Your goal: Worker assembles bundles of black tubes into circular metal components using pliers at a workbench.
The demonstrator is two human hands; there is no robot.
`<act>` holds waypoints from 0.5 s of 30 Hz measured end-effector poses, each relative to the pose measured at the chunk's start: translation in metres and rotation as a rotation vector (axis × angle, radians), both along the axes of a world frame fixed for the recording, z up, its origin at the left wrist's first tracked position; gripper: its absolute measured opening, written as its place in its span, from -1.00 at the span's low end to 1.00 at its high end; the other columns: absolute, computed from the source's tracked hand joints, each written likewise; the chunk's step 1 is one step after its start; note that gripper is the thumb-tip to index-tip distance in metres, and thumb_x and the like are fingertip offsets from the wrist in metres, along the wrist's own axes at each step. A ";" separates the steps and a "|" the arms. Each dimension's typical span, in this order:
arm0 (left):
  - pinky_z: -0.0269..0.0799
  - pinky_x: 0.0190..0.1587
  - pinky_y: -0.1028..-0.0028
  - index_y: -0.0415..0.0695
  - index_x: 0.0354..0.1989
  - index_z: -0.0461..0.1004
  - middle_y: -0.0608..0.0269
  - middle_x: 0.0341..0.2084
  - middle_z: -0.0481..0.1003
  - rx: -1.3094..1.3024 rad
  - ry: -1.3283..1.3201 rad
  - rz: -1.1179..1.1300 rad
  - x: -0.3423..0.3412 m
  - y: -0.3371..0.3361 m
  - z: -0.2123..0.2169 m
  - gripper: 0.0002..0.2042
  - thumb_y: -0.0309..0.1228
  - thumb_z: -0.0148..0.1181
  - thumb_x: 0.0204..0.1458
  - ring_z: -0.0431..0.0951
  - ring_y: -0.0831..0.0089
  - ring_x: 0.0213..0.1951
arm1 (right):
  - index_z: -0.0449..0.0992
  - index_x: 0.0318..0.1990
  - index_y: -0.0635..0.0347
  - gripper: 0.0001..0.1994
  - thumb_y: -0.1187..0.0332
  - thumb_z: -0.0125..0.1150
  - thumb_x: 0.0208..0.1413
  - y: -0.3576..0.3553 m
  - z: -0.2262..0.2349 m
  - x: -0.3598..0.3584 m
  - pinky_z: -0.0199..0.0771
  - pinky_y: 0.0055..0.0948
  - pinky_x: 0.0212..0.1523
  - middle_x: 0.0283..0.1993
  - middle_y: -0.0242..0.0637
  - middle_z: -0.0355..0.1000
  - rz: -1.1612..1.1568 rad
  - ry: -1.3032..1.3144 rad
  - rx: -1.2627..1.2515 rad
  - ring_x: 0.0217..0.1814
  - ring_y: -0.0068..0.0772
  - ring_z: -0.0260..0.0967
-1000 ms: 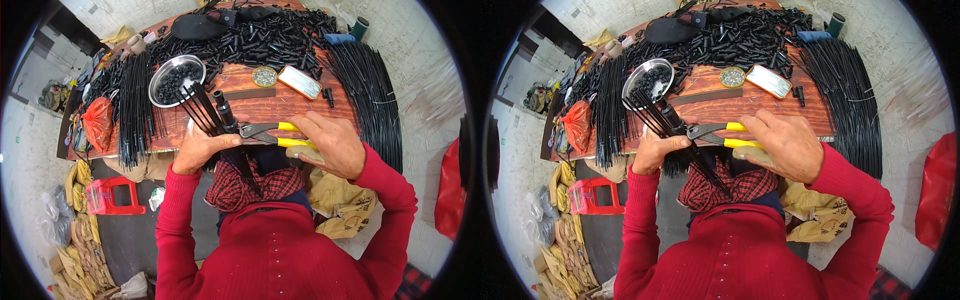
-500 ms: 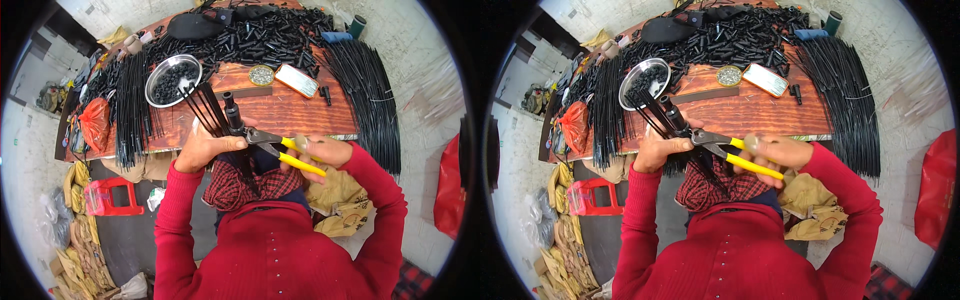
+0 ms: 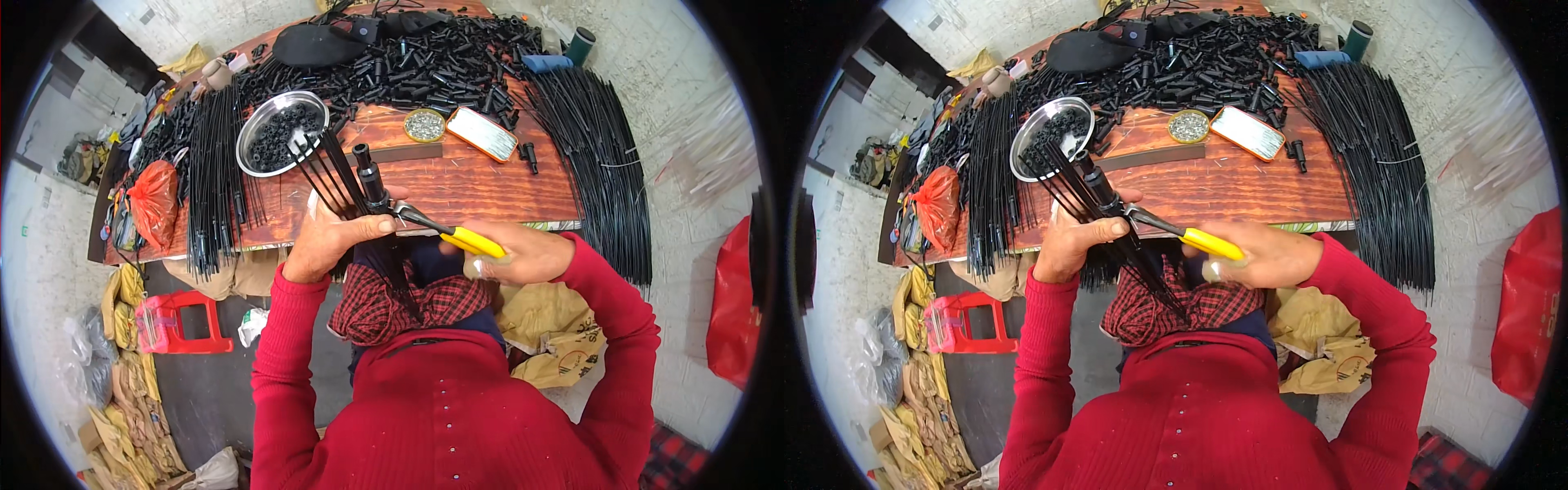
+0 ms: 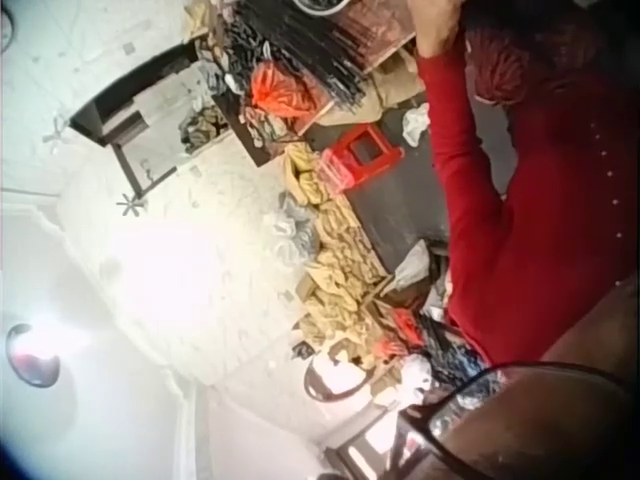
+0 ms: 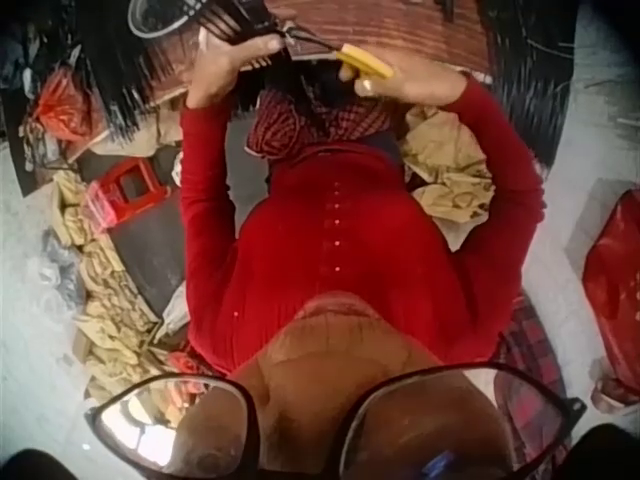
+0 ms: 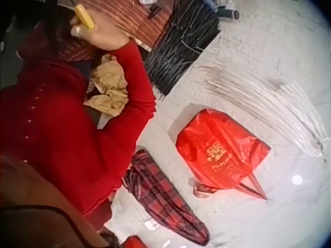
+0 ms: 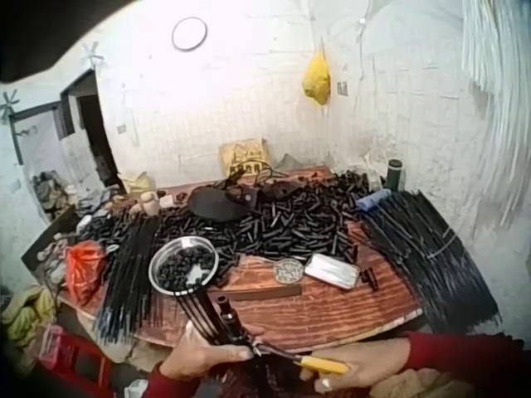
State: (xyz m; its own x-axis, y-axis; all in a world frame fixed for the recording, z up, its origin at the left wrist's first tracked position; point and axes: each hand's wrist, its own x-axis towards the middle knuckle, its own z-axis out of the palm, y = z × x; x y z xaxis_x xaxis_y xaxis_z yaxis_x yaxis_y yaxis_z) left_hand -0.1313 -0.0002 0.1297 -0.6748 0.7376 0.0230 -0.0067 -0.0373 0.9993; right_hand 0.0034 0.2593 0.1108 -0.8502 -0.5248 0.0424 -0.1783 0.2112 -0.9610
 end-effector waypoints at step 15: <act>0.48 -0.04 0.48 -0.30 -0.06 0.57 0.21 -0.19 0.61 -0.042 0.008 -0.023 0.004 -0.004 0.003 -0.59 -0.48 0.49 -0.13 0.56 0.52 -0.17 | 0.22 0.31 0.34 -0.51 0.27 0.06 0.32 0.012 0.067 -0.018 0.56 -0.44 -0.18 0.00 -0.06 0.48 0.061 -0.679 -0.156 -0.15 -0.35 0.56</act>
